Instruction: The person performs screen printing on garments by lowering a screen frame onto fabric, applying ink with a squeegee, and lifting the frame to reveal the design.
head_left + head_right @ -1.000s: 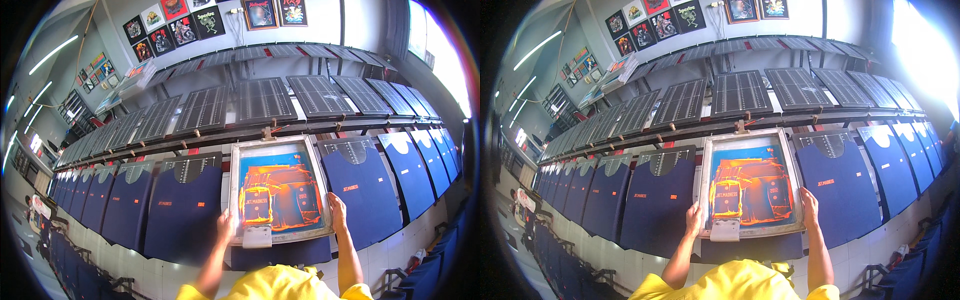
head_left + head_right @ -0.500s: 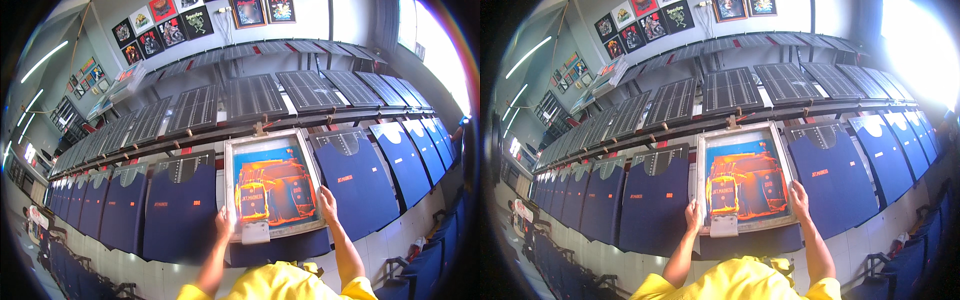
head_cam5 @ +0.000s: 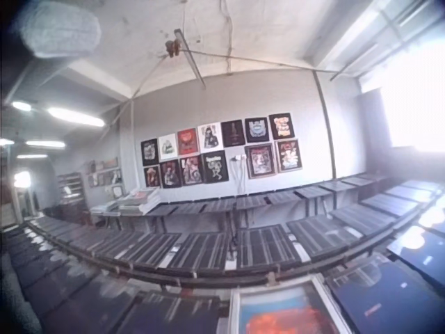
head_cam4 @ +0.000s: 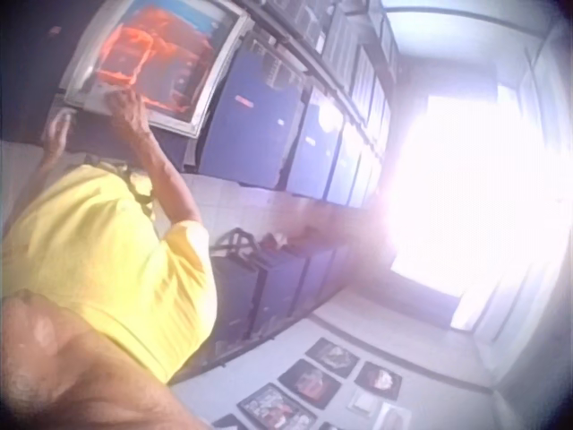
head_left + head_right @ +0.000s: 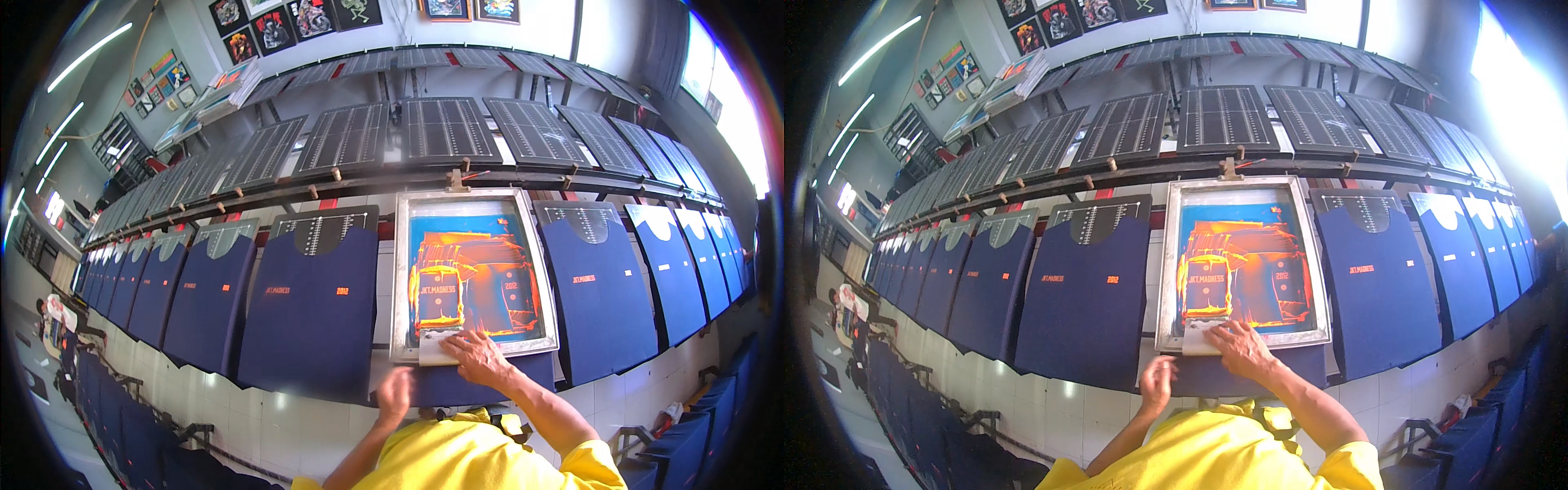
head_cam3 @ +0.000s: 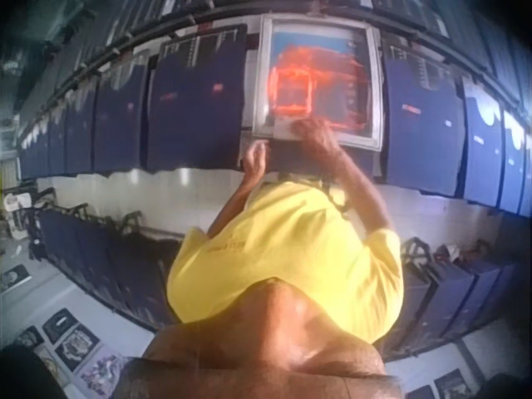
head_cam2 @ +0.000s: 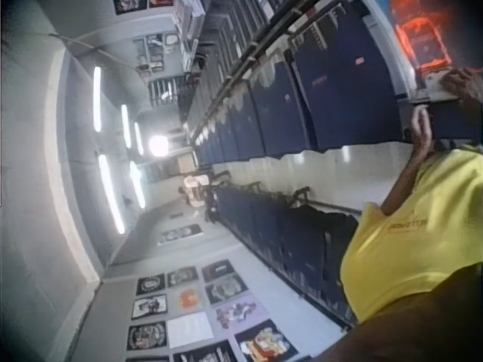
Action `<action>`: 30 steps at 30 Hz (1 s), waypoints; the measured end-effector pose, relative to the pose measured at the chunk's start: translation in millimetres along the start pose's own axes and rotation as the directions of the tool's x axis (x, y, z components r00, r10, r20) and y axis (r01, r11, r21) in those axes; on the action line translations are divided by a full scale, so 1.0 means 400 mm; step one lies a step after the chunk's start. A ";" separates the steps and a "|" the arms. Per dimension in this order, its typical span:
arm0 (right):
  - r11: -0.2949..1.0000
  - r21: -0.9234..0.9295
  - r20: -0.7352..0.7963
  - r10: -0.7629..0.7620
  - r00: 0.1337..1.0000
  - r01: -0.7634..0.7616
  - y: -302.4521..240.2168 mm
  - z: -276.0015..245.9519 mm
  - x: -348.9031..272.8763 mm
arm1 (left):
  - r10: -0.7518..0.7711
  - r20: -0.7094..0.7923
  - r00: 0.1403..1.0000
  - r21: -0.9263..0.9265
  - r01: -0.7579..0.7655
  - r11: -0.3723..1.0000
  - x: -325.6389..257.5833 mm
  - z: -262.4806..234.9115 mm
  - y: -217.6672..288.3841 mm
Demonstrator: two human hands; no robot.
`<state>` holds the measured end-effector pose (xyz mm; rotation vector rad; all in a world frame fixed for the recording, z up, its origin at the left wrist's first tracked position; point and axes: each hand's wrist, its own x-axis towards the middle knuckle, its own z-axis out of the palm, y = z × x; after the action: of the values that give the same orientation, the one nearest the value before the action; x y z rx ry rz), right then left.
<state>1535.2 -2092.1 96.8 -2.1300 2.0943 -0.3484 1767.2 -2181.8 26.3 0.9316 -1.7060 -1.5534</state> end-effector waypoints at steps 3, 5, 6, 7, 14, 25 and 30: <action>1.000 -0.015 -0.152 -0.004 0.988 0.002 0.003 -0.006 0.037 | -0.270 0.325 0.906 -0.136 0.328 0.935 0.013 0.035 -0.015; 0.999 -0.034 -0.129 0.027 0.991 -0.032 0.019 -0.005 0.068 | -0.358 0.456 0.815 -0.136 0.461 0.877 0.030 0.061 -0.022; 0.998 -0.043 -0.112 0.051 0.992 -0.056 0.027 -0.003 0.081 | -0.391 0.478 0.787 -0.182 0.524 0.832 0.038 0.071 -0.023; 0.998 -0.020 -0.157 0.052 0.986 -0.056 0.035 0.001 0.093 | -0.406 0.500 0.765 -0.229 0.569 0.790 0.052 0.080 -0.027; 0.999 -0.036 -0.419 -0.009 0.908 -0.007 0.175 -0.004 0.216 | -0.505 0.468 0.726 -0.316 0.671 0.671 0.094 0.107 -0.041; 0.981 0.002 -0.281 0.184 0.942 -0.192 0.291 0.033 0.354 | -0.548 0.455 0.702 -0.327 0.704 0.630 0.063 0.100 -0.023; 0.817 0.468 0.221 0.262 0.940 -0.337 0.408 -0.093 0.446 | -0.489 0.566 0.664 -0.340 0.728 0.595 0.069 0.075 -0.029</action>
<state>1369.4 -2271.9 103.6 -1.4572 1.9411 -0.5981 1728.0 -2189.4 11.8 0.9835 -1.0467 -2.7192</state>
